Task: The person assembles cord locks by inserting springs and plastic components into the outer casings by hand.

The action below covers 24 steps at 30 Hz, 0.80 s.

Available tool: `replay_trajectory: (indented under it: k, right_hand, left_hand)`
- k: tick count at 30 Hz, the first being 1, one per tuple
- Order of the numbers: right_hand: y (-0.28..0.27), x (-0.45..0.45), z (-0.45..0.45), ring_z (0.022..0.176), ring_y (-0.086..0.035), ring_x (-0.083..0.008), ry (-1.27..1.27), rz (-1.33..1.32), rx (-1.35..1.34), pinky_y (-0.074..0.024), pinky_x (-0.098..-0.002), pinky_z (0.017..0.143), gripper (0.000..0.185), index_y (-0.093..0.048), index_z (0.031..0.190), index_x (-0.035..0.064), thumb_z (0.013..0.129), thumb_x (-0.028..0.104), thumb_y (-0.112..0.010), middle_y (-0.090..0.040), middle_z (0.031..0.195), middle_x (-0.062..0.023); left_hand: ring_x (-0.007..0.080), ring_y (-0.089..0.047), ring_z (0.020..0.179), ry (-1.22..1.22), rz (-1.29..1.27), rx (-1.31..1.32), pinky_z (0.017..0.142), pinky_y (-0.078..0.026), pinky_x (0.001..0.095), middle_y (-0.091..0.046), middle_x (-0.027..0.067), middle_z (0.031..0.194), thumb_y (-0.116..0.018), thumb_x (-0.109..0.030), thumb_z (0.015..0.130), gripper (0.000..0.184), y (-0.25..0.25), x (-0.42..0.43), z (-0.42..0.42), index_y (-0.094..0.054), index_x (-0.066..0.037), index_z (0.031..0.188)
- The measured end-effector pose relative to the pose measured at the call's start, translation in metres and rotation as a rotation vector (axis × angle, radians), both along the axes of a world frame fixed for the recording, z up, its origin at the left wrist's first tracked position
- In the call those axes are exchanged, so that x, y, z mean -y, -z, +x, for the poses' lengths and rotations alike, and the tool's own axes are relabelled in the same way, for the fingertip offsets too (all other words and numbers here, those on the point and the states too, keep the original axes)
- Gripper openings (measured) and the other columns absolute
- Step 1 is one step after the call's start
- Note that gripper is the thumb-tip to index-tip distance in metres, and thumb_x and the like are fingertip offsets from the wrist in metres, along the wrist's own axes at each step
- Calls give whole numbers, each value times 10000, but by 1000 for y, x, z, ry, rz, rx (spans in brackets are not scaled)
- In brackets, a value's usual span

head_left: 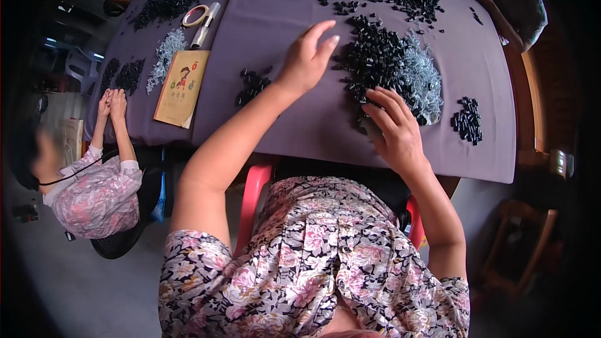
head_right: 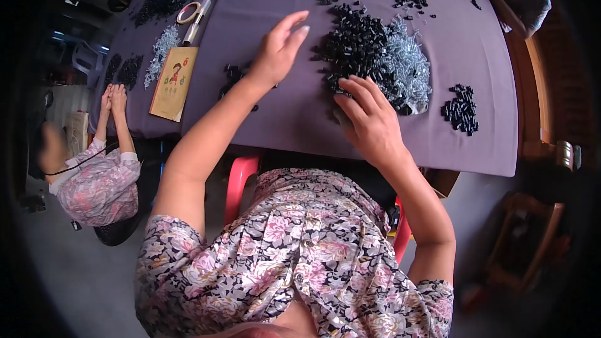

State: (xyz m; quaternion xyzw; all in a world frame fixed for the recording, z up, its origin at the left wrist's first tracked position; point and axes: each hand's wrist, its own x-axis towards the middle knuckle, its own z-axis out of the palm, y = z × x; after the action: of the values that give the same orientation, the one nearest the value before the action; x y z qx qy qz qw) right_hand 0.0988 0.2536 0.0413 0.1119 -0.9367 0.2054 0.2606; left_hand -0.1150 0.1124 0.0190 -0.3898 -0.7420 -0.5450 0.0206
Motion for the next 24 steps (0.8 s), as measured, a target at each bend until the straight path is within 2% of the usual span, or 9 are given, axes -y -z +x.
replay_trajectory:
  k: [1,4,7,10,11,14,19,24]
  right_hand:
    - [-1,1,12,1257,-554,-359,-14,-13,40,-440,-513,1096,347,-657,1071,14,735,45,-735,-600,1282,-153]
    - [15,9,33,1278,-538,-351,-59,24,80,-426,-515,1115,308,-669,1040,20,744,57,-744,-592,1292,-144]
    - [29,7,34,1288,-532,-347,-34,34,92,-420,-516,1125,311,-674,1036,30,735,50,-746,-594,1289,-139]
    - [27,-2,28,1290,-530,-346,29,69,74,-421,-519,1124,304,-682,1033,38,736,44,-746,-596,1286,-133]
    - [28,-6,26,1292,-532,-349,54,62,48,-431,-505,1115,334,-685,1043,36,715,5,-736,-597,1293,-125]
    - [27,-8,31,1293,-534,-355,112,-35,25,-452,-487,1089,370,-686,1054,34,692,-34,-722,-597,1299,-120]
    - [30,-1,36,1285,-544,-363,116,-87,4,-485,-468,1035,407,-684,1052,26,654,-55,-712,-606,1295,-124]
    - [35,2,38,1271,-554,-372,135,-113,7,-487,-463,1028,386,-685,1038,21,661,-62,-705,-616,1282,-132]
  left_hand:
    - [308,-584,1257,17,-110,-105,1087,-428,409,-631,158,1317,-616,-192,994,348,-14,20,11,-617,-28,1301]
    - [308,-563,1277,-33,-433,-631,1116,-397,484,-646,121,1279,-668,-179,937,329,-4,59,38,-658,-59,1243]
    - [272,-556,1276,-48,-575,-705,1114,-391,521,-660,75,1233,-695,-160,897,274,17,80,41,-689,-81,1159]
    - [259,-573,1241,-150,-599,-726,1108,-400,504,-655,62,1214,-693,-143,892,210,23,88,28,-694,-83,1092]
    - [265,-581,1221,-178,-595,-724,1101,-405,506,-656,58,1202,-692,-128,887,190,25,87,24,-689,-84,1071]
    - [266,-587,1217,-187,-493,-707,1095,-405,516,-668,58,1176,-696,-116,877,200,20,75,31,-688,-83,1074]
    - [305,-627,1035,-60,-280,-596,911,-518,408,-675,88,1071,-677,-98,878,184,11,27,42,-685,-71,1060]
    - [331,-633,983,10,-376,-490,852,-534,445,-662,84,1000,-680,-111,874,131,18,-6,32,-687,-77,1000]
